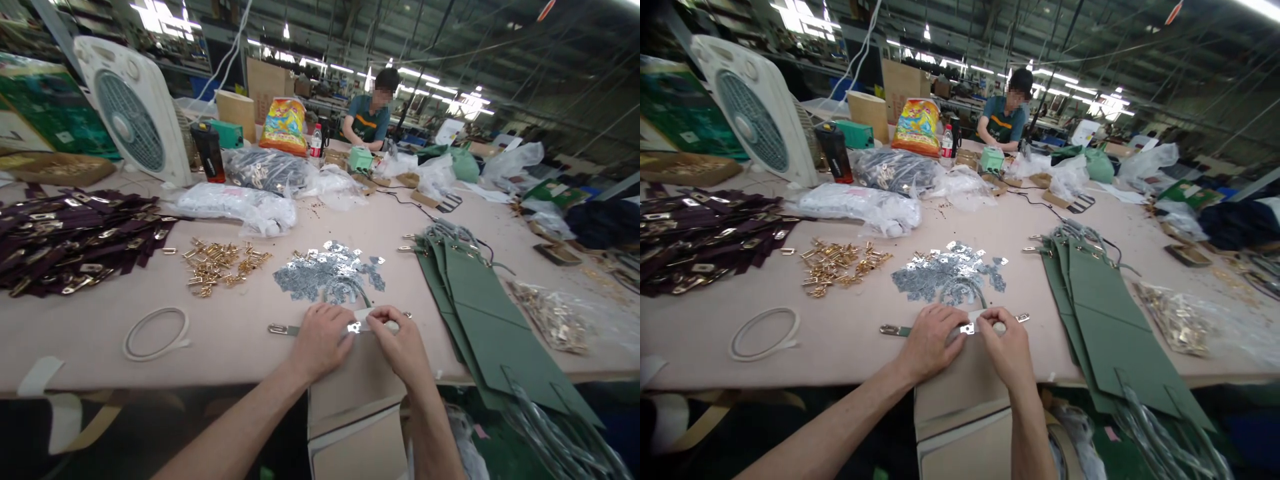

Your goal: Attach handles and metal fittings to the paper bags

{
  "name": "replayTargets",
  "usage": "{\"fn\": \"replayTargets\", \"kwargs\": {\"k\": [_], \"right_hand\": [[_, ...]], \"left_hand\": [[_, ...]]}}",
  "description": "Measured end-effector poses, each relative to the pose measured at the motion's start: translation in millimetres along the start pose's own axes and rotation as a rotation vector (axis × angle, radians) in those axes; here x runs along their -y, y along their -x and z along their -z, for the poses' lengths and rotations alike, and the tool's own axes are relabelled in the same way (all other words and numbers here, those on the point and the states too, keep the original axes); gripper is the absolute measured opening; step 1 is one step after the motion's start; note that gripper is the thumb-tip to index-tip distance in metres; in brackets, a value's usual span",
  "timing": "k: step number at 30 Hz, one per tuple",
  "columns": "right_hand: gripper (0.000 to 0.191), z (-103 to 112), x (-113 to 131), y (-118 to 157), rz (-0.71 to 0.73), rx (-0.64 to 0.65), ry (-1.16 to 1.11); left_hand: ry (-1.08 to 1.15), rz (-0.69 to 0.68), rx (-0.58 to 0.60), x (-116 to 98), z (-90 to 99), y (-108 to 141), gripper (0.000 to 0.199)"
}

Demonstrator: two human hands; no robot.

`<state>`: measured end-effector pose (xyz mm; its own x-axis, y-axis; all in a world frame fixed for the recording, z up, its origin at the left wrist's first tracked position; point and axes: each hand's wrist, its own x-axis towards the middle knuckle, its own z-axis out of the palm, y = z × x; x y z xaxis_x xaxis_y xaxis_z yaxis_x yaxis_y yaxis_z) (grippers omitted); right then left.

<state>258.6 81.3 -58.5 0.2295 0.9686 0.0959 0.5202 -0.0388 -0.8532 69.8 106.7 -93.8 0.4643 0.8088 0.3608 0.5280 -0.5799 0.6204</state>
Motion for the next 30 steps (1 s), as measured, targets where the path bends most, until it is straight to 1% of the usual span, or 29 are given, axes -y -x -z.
{"fn": "replayTargets", "kwargs": {"k": [2, 5, 10, 13, 16, 19, 21, 23, 25, 27, 28, 30], "right_hand": [[0.019, 4, -6, -4, -0.010, 0.099, 0.106], [0.022, 4, -13, -9, -0.042, 0.205, 0.127], [0.022, 3, -9, -15, -0.066, 0.247, 0.127], [0.024, 3, -7, -20, -0.061, 0.291, 0.099], [0.026, 4, -10, -22, -0.052, 0.327, 0.086], [0.027, 6, -15, -19, -0.039, 0.321, 0.090], [0.028, 7, -14, -15, -0.027, 0.261, 0.091], [0.028, 6, -9, -8, -0.011, 0.124, 0.001], [0.030, 0, -1, -1, 0.040, -0.074, -0.262], [0.033, -13, 6, 5, 0.165, -0.209, -0.592], [0.034, -21, 8, 7, 0.242, -0.241, -0.723], [0.036, -37, 11, 10, 0.365, -0.260, -0.859]], "left_hand": [[0.018, -0.001, -0.008, 1, 0.1, 1, 0.021], [0.029, -0.002, -0.016, 1, 1.2, 2, 0.019], [0.048, -0.032, -0.040, 3, 1.0, 3, 0.020], [0.048, -0.017, -0.062, 4, -2.0, 2, 0.020], [0.047, 0.005, -0.083, 4, -4.3, 1, 0.018], [0.032, 0.019, -0.065, 2, -3.9, 0, 0.017], [0.017, 0.031, -0.039, 0, -2.4, 0, 0.017], [0.008, 0.041, -0.014, 0, -0.7, 0, 0.016], [0.005, 0.047, 0.006, 0, 0.6, 0, 0.015], [0.005, 0.055, 0.014, 1, 1.2, 0, 0.017], [0.006, 0.063, 0.013, 1, 1.3, -1, 0.017], [0.013, 0.078, 0.011, 2, 1.1, -1, 0.017]]}}
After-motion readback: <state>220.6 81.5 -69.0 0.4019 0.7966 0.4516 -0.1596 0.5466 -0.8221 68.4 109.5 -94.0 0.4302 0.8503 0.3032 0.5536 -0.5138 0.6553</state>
